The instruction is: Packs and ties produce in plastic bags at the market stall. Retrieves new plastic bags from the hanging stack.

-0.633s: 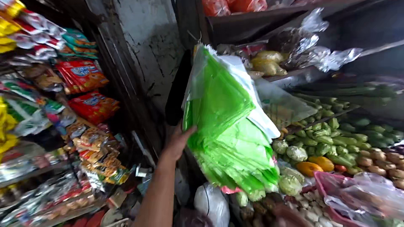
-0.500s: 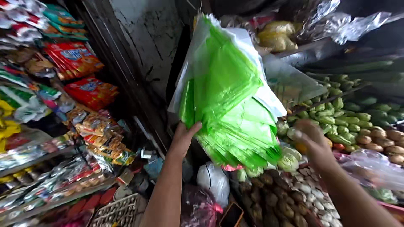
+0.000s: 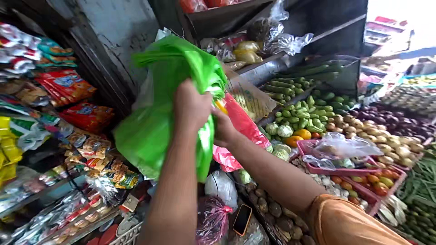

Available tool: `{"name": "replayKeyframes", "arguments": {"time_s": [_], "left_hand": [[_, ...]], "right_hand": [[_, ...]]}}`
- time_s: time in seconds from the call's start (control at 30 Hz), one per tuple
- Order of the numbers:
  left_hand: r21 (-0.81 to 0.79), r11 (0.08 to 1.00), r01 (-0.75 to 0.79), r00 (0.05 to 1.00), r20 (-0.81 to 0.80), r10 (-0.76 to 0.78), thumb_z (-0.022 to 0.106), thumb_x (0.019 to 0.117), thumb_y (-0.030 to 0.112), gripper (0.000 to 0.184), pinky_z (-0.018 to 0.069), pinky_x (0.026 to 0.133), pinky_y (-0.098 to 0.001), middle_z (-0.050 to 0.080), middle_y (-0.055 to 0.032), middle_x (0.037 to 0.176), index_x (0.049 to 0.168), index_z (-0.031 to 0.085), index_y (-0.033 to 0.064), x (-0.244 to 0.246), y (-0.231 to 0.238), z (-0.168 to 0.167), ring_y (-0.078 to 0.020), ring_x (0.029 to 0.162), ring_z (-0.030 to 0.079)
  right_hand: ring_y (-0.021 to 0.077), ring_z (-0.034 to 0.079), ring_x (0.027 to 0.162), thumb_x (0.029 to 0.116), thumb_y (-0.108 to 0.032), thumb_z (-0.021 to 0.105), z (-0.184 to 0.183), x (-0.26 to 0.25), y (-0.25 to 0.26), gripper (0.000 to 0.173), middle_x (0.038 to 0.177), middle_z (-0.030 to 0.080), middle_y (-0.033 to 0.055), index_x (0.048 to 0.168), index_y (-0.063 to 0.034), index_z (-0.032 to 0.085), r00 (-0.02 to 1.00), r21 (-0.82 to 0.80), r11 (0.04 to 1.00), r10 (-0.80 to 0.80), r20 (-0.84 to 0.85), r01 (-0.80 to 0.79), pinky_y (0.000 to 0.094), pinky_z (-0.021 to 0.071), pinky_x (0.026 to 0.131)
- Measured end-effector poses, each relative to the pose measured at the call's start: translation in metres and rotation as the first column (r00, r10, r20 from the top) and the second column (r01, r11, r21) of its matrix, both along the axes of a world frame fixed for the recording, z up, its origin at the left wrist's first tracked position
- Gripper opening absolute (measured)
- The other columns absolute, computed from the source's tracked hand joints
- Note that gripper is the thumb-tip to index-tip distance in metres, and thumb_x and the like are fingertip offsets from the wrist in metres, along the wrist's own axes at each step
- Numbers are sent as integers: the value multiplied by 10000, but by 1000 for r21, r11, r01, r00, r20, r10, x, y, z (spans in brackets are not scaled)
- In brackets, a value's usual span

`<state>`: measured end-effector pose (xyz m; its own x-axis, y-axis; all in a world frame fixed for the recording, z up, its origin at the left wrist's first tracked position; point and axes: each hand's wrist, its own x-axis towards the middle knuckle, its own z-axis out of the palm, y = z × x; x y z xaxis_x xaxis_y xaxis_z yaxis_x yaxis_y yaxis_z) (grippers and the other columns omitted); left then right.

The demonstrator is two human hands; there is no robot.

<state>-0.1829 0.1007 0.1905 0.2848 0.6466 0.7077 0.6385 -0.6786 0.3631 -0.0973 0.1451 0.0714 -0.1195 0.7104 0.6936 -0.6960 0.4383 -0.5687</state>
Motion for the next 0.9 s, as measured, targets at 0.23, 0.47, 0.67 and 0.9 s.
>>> {"name": "replayKeyframes", "arguments": {"time_s": [0.23, 0.47, 0.67, 0.9], "left_hand": [[-493, 784, 377, 829, -197, -523, 653, 1008, 273, 383, 571, 987, -367, 724, -84, 1170, 1332, 659, 68, -58, -26, -125, -153, 1065, 702], [-217, 856, 469, 828, 445, -341, 678, 921, 289, 563, 564, 981, -439, 678, -130, 1271, 1372, 545, -18, -201, 36, -146, -248, 1168, 658], [-122, 984, 129, 815, 578, -35, 684, 967, 390, 856, 417, 1133, -555, 332, -206, 1622, 1619, 220, 88, -147, 199, -79, -337, 1450, 408], [-323, 944, -63, 980, 156, 119, 481, 1086, 125, 398, 381, 1148, -511, 535, -329, 1409, 1389, 494, -132, -37, 212, -9, -401, 1335, 520]], "right_hand": [[290, 648, 1121, 1076, -550, 299, -187, 81, -9, 636, 1295, 631, 164, 1466, -70, 448, 907, -685, 663, -420, -6, 302, 510, 552, 902], [311, 610, 1176, 1067, -493, 416, -341, 159, -134, 598, 1411, 547, 176, 1523, -106, 397, 741, -862, 111, -573, 350, 494, 527, 524, 915], [289, 550, 1328, 831, -444, 745, -241, 172, -71, 954, 1546, 449, 174, 1588, -89, 285, 406, -282, 301, -772, 489, 911, 477, 544, 1007], [159, 644, 1205, 784, -425, 861, -109, 101, 46, 983, 1345, 632, 111, 1533, -58, 341, 395, 65, 497, -756, 522, 866, 411, 557, 1039]]}}
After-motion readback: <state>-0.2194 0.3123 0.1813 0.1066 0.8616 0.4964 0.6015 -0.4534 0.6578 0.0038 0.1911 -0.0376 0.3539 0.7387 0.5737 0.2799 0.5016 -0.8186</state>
